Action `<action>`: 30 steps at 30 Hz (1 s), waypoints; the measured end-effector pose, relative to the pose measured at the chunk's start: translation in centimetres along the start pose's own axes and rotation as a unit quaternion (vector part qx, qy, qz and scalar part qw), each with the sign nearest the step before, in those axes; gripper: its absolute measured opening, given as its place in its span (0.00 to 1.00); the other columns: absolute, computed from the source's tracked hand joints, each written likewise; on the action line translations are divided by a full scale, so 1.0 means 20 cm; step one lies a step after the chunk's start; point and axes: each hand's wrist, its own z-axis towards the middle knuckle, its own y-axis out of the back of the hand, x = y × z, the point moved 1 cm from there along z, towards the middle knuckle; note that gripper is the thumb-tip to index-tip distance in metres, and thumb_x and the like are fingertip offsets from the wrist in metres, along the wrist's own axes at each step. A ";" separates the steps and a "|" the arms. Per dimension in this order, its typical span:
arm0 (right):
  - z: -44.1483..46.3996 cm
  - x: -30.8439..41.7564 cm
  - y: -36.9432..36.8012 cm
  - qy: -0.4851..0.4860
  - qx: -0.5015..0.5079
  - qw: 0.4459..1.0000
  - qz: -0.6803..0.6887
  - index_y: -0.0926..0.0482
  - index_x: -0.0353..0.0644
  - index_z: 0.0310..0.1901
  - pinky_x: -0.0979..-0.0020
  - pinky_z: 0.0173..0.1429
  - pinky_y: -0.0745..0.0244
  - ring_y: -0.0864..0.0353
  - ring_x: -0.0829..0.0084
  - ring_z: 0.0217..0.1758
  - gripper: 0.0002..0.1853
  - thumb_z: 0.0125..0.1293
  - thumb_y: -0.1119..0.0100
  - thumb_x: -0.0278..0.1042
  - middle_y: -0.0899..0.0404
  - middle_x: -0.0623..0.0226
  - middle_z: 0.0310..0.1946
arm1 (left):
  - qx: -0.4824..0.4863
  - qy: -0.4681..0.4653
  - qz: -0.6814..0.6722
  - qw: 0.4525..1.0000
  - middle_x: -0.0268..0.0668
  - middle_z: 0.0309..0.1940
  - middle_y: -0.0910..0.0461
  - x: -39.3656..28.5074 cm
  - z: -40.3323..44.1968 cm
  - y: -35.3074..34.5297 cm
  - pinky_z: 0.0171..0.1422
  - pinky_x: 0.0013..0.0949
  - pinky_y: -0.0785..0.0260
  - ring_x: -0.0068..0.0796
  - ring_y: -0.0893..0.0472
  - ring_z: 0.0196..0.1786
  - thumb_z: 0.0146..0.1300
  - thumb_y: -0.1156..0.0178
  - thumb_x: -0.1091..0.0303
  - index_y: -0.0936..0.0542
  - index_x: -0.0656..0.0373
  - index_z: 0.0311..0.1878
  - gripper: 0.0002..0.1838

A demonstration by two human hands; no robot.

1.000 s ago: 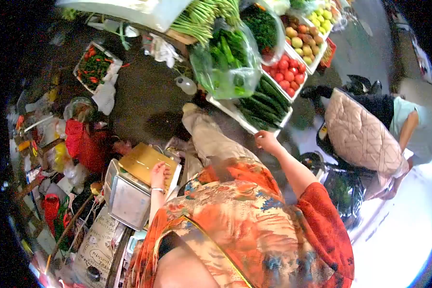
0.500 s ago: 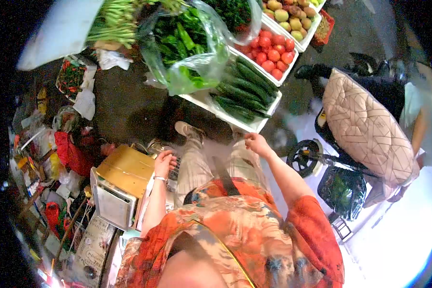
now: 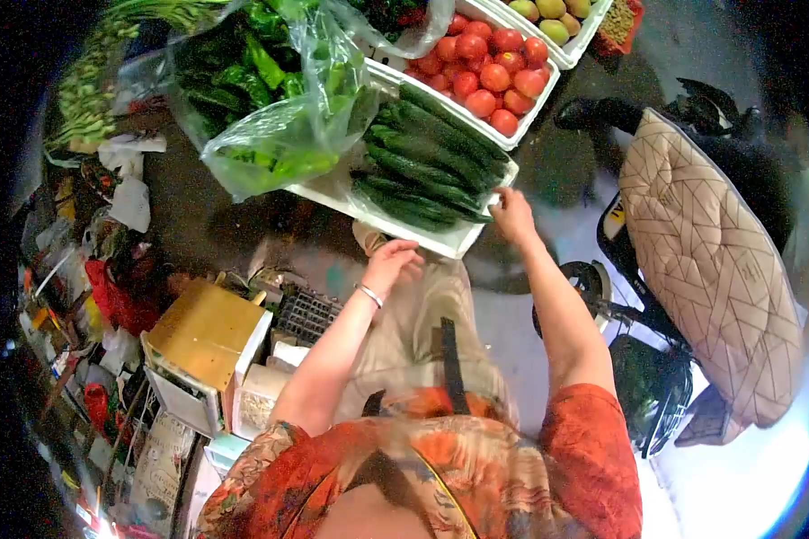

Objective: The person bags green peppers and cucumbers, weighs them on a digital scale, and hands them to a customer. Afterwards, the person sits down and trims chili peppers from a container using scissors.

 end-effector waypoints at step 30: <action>0.51 0.21 -0.10 0.118 -0.123 0.974 -0.149 0.29 0.40 0.56 0.54 0.59 0.37 0.32 0.52 0.58 0.43 0.43 0.28 0.62 0.30 0.53 0.51 | -0.061 -0.025 -0.267 0.962 0.37 0.53 0.26 -0.06 0.83 -0.18 0.54 0.47 0.33 0.32 0.26 0.53 0.55 0.34 0.77 0.50 0.50 0.72 0.45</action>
